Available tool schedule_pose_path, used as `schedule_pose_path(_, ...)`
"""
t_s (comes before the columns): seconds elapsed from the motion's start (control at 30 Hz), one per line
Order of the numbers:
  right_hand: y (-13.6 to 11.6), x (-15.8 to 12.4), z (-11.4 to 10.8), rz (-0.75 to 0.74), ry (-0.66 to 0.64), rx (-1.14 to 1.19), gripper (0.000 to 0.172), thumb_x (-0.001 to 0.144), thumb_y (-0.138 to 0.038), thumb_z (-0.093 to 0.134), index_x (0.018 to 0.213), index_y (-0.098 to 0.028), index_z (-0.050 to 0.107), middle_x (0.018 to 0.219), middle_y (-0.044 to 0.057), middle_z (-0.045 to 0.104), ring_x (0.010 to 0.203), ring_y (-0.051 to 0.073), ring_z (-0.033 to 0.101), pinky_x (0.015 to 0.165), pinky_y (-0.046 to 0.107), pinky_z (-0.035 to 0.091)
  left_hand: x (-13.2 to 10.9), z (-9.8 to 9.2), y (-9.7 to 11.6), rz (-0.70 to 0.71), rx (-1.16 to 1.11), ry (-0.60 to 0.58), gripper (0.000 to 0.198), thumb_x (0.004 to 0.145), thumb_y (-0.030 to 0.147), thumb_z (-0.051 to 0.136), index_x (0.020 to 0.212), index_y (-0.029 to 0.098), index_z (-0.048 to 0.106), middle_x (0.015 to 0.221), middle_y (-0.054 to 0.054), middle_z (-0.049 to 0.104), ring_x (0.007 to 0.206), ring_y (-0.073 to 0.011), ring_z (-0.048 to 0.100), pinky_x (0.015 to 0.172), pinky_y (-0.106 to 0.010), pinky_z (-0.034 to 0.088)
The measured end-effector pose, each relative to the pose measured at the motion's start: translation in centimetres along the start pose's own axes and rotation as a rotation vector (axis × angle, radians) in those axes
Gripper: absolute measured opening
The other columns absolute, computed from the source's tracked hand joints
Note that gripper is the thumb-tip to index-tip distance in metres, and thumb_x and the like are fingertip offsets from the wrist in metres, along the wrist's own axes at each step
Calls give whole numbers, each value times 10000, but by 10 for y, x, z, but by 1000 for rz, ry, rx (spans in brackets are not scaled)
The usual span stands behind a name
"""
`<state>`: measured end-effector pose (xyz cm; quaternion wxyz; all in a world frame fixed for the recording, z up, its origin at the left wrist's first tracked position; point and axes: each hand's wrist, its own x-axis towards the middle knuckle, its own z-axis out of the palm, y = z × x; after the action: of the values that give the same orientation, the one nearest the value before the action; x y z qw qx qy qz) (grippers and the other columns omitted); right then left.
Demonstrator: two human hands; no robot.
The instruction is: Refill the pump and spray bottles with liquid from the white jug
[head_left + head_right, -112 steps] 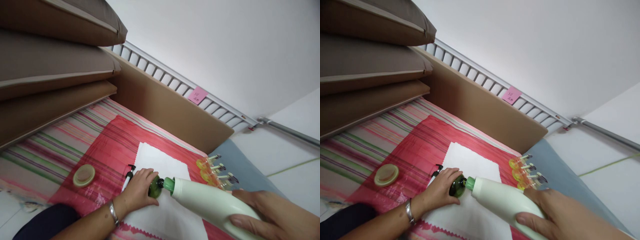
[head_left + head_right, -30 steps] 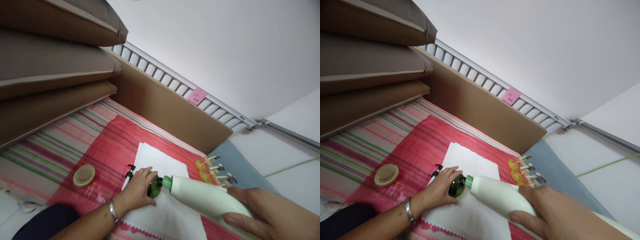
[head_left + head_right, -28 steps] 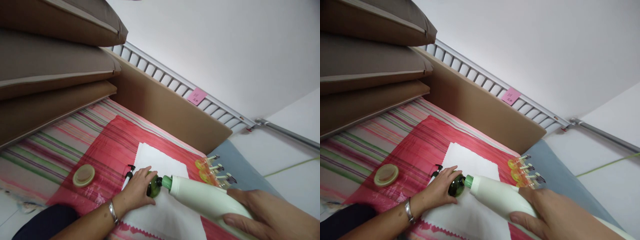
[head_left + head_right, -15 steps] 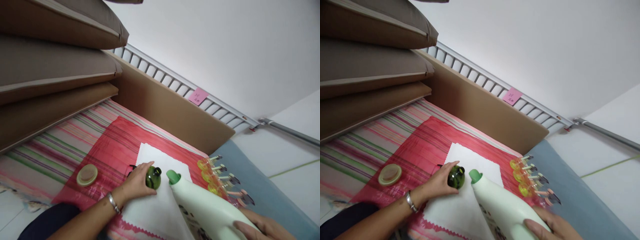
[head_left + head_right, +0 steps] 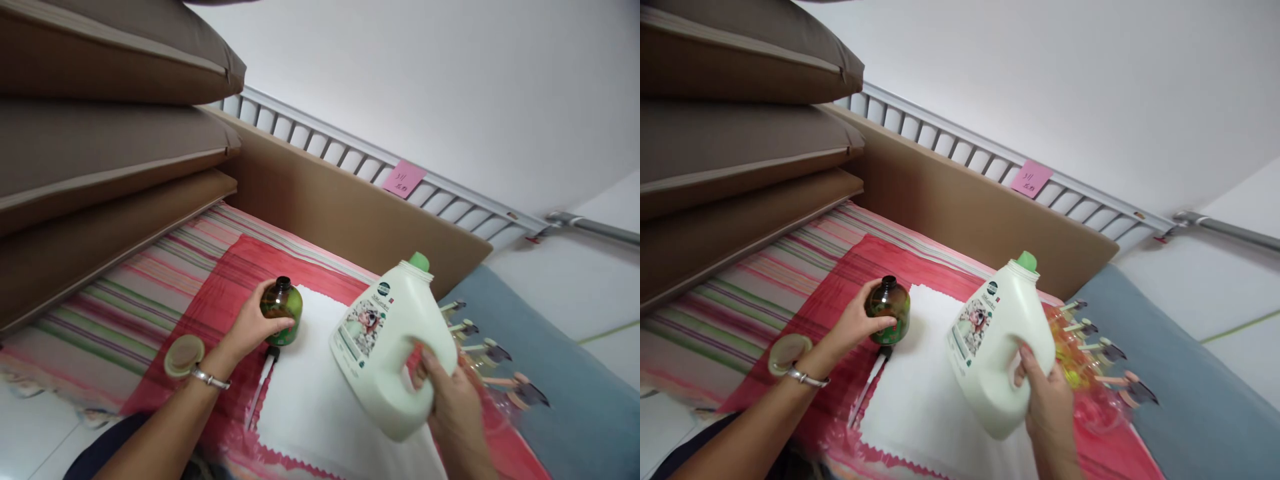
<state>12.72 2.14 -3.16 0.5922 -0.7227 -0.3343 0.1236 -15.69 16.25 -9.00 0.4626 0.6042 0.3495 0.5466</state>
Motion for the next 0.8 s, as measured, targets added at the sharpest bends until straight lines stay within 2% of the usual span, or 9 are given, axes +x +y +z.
schedule_pose_path(0.13,26,-5,31,-9,171,-105,351,673,-486,677,557,-188,532,530,-21,543,545,159,495,510,257,392,-2,3,1,29,53,6,745,547,215,795,1207,212,450,1189,-72,579,1106,-242,546,981,-418,416)
schedule_pose_path(0.27,50,-13,40,-7,193,-150,328,707,-485,650,615,-184,556,618,-7,573,632,183,524,579,276,405,-2,5,0,99,125,45,778,543,251,811,1227,224,442,1232,-81,554,1148,-253,521,1011,-429,394)
schedule_pose_path(0.37,59,-17,32,-10,105,-169,328,689,-496,660,710,-175,593,678,10,606,698,212,555,629,300,419,-1,5,-5,123,163,64,785,554,299,810,1239,227,434,1233,-88,552,1154,-268,519,1013,-445,390)
schedule_pose_path(0.47,56,-24,15,-37,37,-137,498,682,-544,637,996,-161,578,936,77,644,877,268,585,743,361,450,-1,6,-9,124,199,96,799,558,332,807,1251,223,425,1244,-100,541,1167,-281,508,1017,-458,380)
schedule_pose_path(0.53,48,-32,2,-83,96,-114,597,707,-560,601,1133,-152,510,1117,134,592,1023,302,549,848,425,431,-1,6,-11,110,226,127,833,553,347,809,1270,220,405,1251,-108,532,1181,-287,496,1021,-465,372)
schedule_pose_path(0.6,39,-42,-8,-114,163,-139,579,721,-554,588,1132,-152,519,1150,153,576,1061,318,534,897,465,404,-2,5,-11,90,245,149,878,551,357,808,1299,223,369,1261,-111,519,1187,-284,488,1022,-461,368)
schedule_pose_path(0.67,34,-54,-6,-132,71,-195,485,722,-540,594,1036,-171,581,1068,130,624,994,309,574,866,445,433,-2,5,-11,78,257,158,900,559,363,803,1318,223,341,1269,-111,507,1190,-276,482,1020,-449,369)
schedule_pose_path(0.73,34,-66,12,-129,-210,-244,380,712,-514,613,916,-194,625,928,88,674,869,281,623,758,378,490,-2,4,-10,76,273,171,882,570,364,795,1313,218,343,1266,-111,502,1192,-273,475,1014,-444,372)
schedule_pose_path(0.8,36,-77,45,-90,-515,-262,304,706,-470,630,867,-211,642,795,49,700,734,250,653,622,322,518,-2,3,-8,85,286,190,836,578,353,788,1288,218,368,1249,-106,509,1185,-271,476,1009,-448,373)
